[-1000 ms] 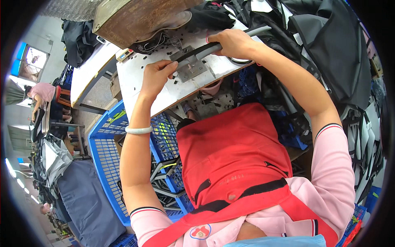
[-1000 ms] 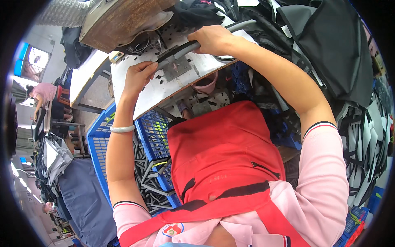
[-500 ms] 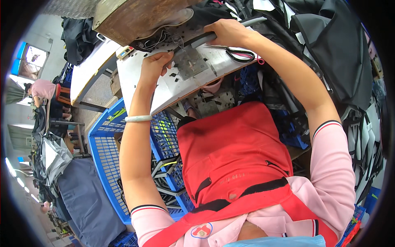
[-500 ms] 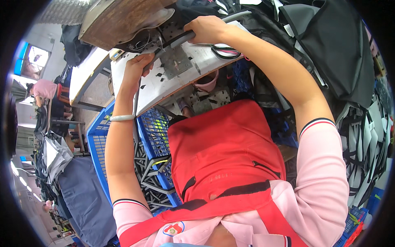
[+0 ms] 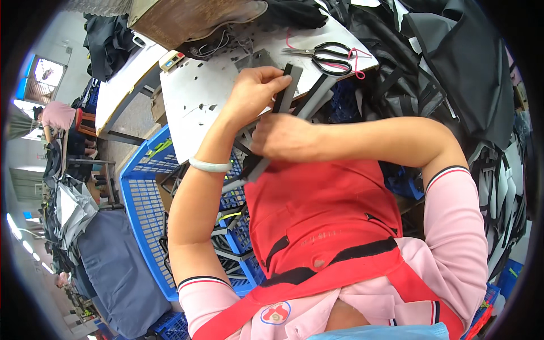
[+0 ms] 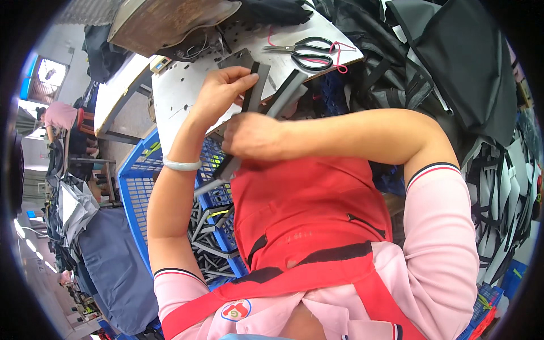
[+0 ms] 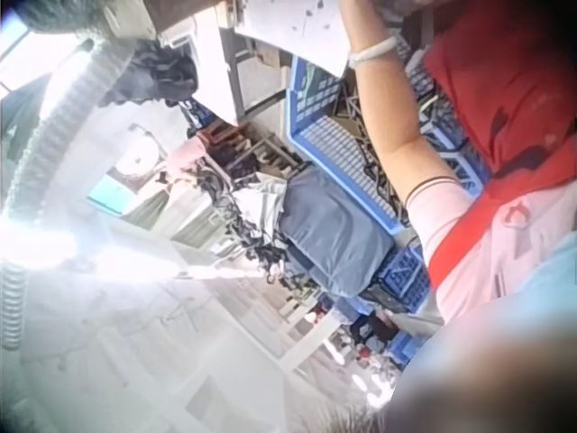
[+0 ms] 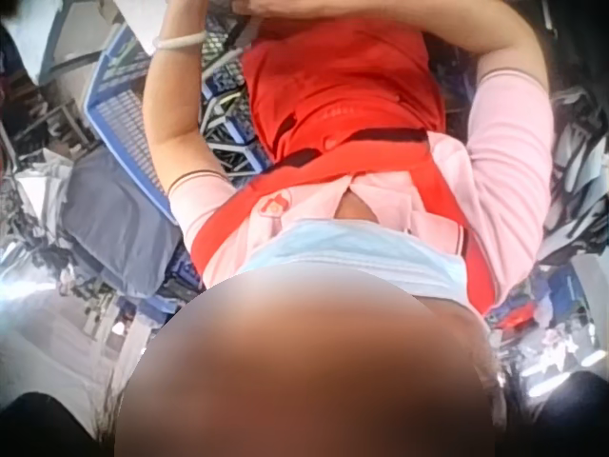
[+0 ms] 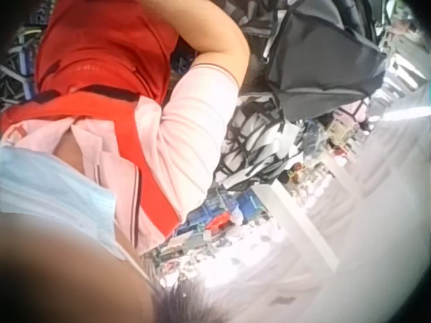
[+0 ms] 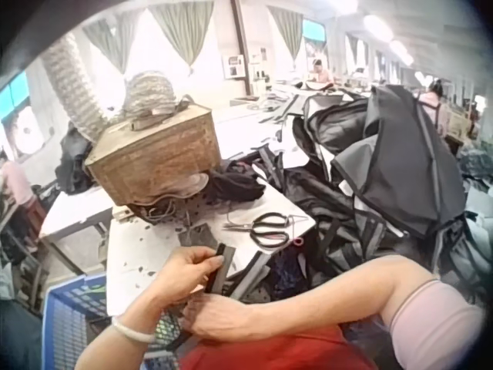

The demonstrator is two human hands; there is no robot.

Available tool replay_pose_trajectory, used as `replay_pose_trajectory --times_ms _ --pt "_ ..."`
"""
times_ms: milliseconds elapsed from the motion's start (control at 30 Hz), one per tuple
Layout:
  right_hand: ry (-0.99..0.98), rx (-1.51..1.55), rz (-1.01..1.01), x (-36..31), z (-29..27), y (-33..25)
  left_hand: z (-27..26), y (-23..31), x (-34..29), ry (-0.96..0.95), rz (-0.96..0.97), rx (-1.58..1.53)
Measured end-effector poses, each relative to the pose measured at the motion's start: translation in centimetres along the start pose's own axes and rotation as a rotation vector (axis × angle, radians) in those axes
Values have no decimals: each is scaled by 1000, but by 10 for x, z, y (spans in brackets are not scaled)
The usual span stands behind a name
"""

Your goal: Sewing reinforcement rubber strips onto fabric panels using an industrial sewing machine.

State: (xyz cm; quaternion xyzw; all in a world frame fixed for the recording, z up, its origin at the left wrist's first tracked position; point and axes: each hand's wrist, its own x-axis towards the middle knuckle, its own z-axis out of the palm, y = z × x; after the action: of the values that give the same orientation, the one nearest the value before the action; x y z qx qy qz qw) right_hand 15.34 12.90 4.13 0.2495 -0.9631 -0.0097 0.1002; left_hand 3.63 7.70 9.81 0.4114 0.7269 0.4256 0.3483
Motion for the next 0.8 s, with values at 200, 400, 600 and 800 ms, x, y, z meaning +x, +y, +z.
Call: replay_pose_trajectory --times_ms 200,400,600,800 --pt "-25 300 498 -42 -51 71 -35 -34 -33 -147 -242 -144" --pt "26 264 593 -61 -66 100 -30 -25 -30 -2 -29 -117" --pt "80 264 613 -60 -74 120 -29 -17 -16 109 49 -61" --pt "79 306 675 -56 -76 132 -32 -25 4 203 89 -9"
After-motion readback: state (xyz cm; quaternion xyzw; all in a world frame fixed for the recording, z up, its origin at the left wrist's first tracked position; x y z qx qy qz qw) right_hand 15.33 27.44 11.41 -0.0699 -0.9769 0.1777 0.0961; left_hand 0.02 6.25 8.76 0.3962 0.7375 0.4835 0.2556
